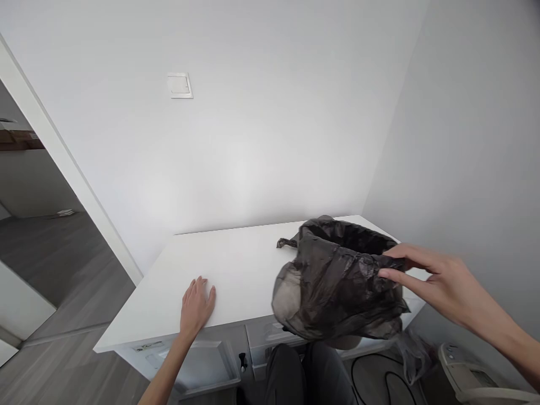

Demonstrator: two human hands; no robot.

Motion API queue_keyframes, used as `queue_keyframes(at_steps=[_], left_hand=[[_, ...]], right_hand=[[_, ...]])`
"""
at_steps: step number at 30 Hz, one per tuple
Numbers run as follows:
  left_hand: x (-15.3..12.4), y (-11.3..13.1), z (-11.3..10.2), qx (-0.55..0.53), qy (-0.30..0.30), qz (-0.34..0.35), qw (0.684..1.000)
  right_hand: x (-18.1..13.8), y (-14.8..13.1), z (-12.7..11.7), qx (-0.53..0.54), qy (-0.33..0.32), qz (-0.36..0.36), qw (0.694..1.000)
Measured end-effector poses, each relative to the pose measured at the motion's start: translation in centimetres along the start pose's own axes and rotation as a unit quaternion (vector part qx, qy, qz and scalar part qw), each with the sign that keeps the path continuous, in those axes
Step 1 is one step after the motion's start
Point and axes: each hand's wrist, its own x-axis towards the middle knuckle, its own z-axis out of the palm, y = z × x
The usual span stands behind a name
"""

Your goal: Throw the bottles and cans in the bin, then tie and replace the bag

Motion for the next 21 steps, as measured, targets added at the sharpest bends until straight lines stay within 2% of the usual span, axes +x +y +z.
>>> queue_keyframes(at_steps=[3, 6, 12, 21], left_hand=[[0.1, 0.3, -0.3, -0.001, 0.004, -0.003, 1.000], [0.0, 0.7, -0.6, 0.003, 0.000, -0.004, 1.000], [-0.1, 0.9, -0.8, 0.003, -0.001, -0.010, 1.000], [0.0, 0.8, -0.4, 0.005, -0.003, -0.006, 1.000]], right_hand=[[-1.3, 2.9, -2.0, -0.079, -0.026, 0.011, 0.996], [-1.9, 6.2, -2.5, -0.141, -0.033, 0.009, 0.989], [-1.3, 10.5, -0.5, -0.175, -0.017, 0.011, 0.984], [1.2, 12.7, 2.2, -0.184, 0.015, 0.019, 0.983]])
